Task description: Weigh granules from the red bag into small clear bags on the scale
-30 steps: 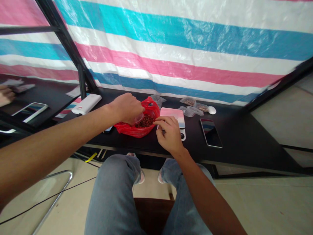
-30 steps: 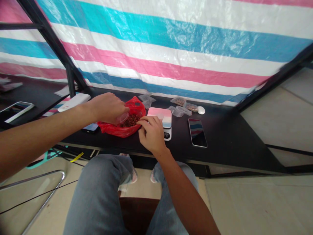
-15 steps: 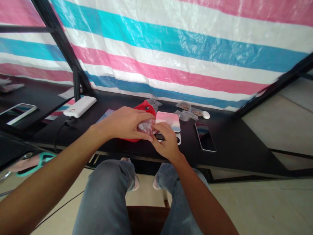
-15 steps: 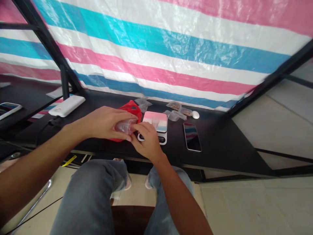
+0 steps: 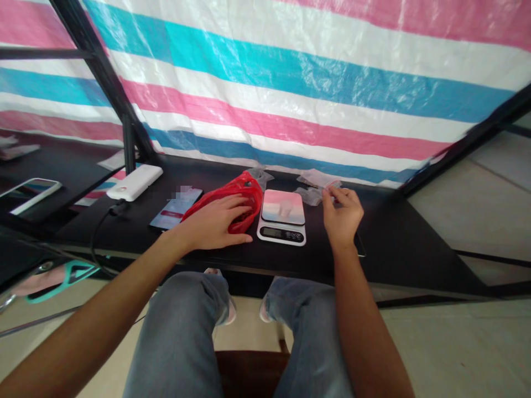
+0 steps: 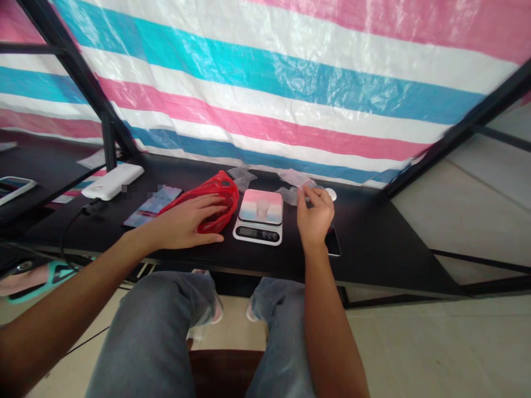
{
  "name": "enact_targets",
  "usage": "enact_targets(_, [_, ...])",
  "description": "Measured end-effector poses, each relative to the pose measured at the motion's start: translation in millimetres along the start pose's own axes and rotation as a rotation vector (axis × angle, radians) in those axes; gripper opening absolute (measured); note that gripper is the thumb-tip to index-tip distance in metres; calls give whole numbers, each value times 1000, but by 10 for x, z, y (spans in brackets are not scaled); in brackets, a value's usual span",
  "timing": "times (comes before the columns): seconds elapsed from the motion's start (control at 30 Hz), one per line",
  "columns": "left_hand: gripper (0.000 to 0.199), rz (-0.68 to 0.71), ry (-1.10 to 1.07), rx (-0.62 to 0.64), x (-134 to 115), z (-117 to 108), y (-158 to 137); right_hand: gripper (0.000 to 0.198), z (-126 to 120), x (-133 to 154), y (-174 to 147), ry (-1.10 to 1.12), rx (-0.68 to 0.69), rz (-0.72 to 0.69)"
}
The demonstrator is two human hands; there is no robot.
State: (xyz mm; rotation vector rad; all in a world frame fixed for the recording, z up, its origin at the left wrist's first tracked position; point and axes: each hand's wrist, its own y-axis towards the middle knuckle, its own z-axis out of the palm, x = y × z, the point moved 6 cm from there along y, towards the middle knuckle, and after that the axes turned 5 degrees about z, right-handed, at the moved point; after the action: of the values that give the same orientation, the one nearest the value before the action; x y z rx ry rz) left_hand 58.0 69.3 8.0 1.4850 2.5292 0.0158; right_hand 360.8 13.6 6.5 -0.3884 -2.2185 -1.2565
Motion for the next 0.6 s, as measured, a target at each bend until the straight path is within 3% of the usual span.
enact_targets(0.07, [77, -11, 27, 15, -27, 150, 20, 38, 67, -181, 31, -174, 117, 28])
enact_targets(0.2, [58, -100, 131, 18, -9, 371, 83, 41, 79, -302, -37, -360, 252, 101])
enact_targets(0.4, [56, -195, 203, -80, -8, 453, 218, 37, -133, -145, 185, -187, 68, 152])
enact_targets(0.5, [54, -242, 201, -137, -4, 477, 278, 37, 65, -161, 483, -169, 124, 148])
enact_targets(0.6, [49, -300, 194, -218, 20, 506, 315, 35, 485, -273, 797, -191, 311, 131])
